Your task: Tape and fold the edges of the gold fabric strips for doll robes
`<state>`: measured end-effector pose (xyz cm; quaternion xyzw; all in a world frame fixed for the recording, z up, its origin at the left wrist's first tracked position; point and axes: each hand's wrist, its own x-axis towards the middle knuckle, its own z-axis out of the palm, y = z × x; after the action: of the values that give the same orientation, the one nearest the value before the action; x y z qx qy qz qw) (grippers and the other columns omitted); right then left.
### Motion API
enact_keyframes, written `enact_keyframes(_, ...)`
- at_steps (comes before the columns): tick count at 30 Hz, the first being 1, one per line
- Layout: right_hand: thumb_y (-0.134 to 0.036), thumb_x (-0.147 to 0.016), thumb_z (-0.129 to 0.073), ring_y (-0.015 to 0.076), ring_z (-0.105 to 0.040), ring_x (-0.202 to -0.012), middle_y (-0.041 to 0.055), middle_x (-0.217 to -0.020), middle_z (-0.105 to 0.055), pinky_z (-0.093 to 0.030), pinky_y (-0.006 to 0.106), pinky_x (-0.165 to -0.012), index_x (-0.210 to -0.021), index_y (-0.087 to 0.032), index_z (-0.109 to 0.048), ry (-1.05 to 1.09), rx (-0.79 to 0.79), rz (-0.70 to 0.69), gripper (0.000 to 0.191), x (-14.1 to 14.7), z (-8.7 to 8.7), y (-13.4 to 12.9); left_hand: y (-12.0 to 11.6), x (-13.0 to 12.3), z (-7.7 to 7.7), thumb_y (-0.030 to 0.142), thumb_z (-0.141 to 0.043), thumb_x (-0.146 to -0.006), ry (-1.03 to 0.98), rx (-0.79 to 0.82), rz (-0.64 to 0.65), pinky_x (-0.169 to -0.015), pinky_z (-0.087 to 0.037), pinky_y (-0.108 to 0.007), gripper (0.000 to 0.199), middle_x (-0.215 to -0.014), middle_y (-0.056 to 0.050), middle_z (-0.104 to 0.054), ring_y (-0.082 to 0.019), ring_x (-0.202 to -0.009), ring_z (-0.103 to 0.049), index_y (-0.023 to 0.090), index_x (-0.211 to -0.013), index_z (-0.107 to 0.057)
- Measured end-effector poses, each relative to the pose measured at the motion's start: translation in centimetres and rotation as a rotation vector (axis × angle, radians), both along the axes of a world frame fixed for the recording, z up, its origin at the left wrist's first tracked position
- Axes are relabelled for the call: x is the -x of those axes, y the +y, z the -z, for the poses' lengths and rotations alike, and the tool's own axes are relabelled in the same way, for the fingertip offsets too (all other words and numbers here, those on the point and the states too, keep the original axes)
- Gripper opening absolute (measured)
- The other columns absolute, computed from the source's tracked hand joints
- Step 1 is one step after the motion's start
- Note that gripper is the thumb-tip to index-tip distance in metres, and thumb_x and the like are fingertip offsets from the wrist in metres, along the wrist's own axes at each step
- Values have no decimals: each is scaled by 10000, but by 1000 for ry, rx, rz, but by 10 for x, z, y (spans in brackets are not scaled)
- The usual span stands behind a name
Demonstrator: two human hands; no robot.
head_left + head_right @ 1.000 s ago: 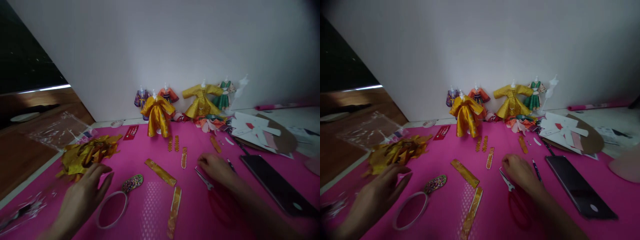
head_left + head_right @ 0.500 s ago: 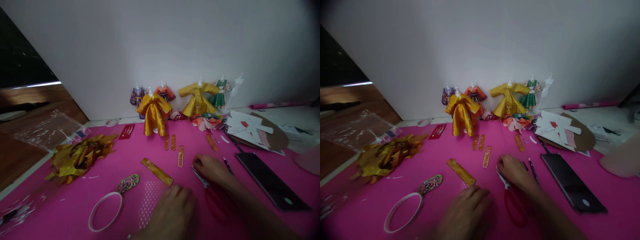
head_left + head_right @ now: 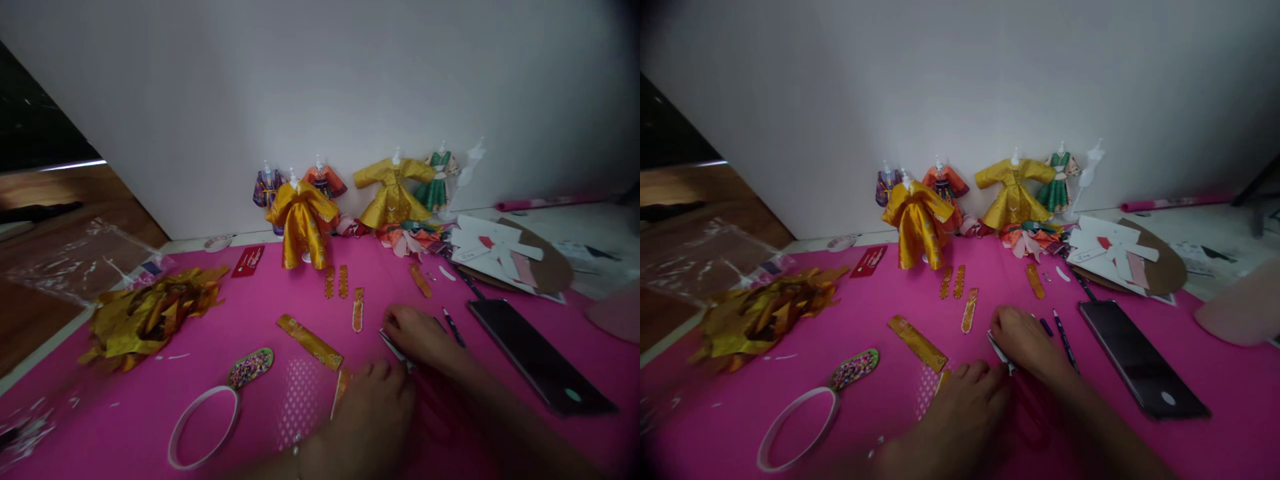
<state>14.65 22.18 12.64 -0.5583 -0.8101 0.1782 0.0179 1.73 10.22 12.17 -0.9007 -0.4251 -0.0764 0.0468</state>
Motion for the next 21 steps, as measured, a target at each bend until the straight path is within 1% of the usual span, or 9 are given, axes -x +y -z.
enact_keyframes(4, -364, -972, -609, 214, -653, -962, 74, -1166, -650, -554, 429, -828, -1164, -188, -630, 3, 6, 1, 261, 0, -4, -2, 1, -2, 3, 235, -617, -924, 1, 5, -4, -649, -401, -381, 96, -986, -61, -685, -232, -786, -555, 151, -969, -629)
enact_keyframes(9, -364, -971, -611, 215, -653, -964, 75, -1169, -649, -554, 431, -829, -1169, -186, -628, 13, 20, -5, 266, 1, -6, -2, 1, -3, -3, 240, -621, -920, 2, 33, -2, -659, -402, -372, 83, -933, -53, -691, -230, -786, -565, 159, -937, -626)
enact_keyframes(13, -363, -970, -613, 217, -652, -965, 75, -1169, -648, -554, 432, -827, -1172, -186, -626, 47, 32, 0, 270, 0, -5, -1, 1, -3, -4, 284, -654, -893, -8, 52, -6, -675, -421, -381, 152, -952, -64, -688, -243, -806, -574, 150, -960, -627)
enact_keyframes(15, -364, -971, -611, 217, -651, -967, 76, -1172, -647, -554, 432, -828, -1172, -187, -626, 80, 35, 7, 268, -1, -3, 0, 1, -4, -3, 293, -664, -881, -17, 68, -5, -677, -432, -384, 171, -960, -76, -689, -250, -805, -579, 145, -960, -627)
enact_keyframes(18, -365, -971, -609, 215, -651, -963, 75, -1167, -648, -553, 430, -827, -1168, -188, -627, 158, 48, 9, 266, -2, -1, 3, -1, -6, -3, 244, -660, -872, -42, 103, -12, -682, -453, -378, 125, -998, -91, -697, -250, -807, -592, 145, -944, -634)
enact_keyframes(21, -366, -972, -608, 212, -652, -955, 72, -1156, -651, -554, 426, -823, -1158, -186, -630, 270, 74, -4, 260, -3, 0, 6, -4, 0, -11, 231, -650, -876, -106, 150, -72, -726, -487, -367, 109, -1067, -75, -695, -243, -859, -612, 175, -968, -641)
